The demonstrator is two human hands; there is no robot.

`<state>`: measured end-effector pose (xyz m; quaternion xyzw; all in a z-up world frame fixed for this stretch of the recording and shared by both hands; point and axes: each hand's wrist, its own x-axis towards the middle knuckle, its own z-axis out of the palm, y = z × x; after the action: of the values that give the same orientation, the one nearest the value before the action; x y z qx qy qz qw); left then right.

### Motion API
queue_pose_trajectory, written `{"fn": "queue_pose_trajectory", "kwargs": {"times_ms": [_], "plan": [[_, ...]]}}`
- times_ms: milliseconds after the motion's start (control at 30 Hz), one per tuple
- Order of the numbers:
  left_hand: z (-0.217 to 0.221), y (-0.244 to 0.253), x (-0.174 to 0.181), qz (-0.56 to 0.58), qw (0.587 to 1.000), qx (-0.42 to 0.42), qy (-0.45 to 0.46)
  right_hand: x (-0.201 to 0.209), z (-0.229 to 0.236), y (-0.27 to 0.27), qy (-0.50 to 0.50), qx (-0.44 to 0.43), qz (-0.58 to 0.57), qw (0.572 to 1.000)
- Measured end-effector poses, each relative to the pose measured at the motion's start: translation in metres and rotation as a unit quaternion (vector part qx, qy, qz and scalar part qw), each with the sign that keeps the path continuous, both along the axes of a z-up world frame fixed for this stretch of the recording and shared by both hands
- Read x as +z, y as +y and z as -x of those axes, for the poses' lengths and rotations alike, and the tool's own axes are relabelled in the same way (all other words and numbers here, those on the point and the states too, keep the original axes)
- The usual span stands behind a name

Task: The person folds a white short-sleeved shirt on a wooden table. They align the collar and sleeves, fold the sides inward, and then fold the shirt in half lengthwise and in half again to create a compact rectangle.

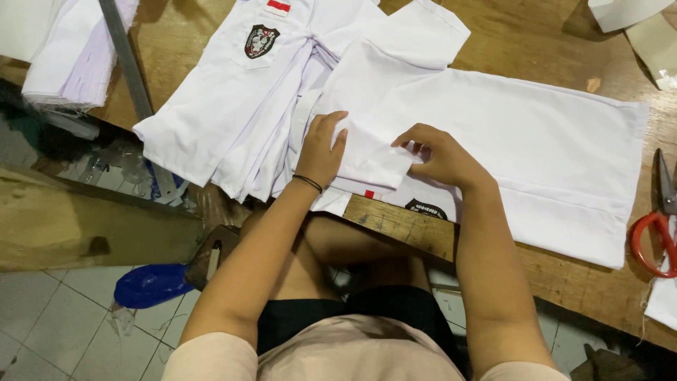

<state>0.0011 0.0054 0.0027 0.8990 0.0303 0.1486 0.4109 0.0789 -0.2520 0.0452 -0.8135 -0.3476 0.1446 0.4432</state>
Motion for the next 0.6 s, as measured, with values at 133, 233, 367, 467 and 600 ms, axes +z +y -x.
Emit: {"fn": "queue_pose_trajectory", "kwargs": {"times_ms": [133, 233, 367, 467, 600], "plan": [[0.000, -0.005, -0.002, -0.179, 0.982, 0.019, -0.061, -0.007, -0.005, -0.006, 0.007, -0.023, -0.020, 1.000], [0.008, -0.023, 0.007, -0.267, 0.960, 0.041, -0.067, -0.007, -0.004, -0.007, 0.028, -0.023, -0.006, 0.999], [0.011, -0.045, 0.006, -0.269, 0.962, -0.028, -0.043, -0.012, -0.008, -0.006, 0.029, -0.034, 0.001, 0.999], [0.010, -0.057, 0.008, -0.305, 0.949, -0.074, -0.030, -0.020, -0.013, 0.000, 0.031, -0.086, 0.020, 0.996], [0.009, -0.059, 0.024, -0.318, 0.926, -0.111, 0.169, -0.017, -0.001, 0.016, -0.050, -0.020, 0.001, 0.999]]}}
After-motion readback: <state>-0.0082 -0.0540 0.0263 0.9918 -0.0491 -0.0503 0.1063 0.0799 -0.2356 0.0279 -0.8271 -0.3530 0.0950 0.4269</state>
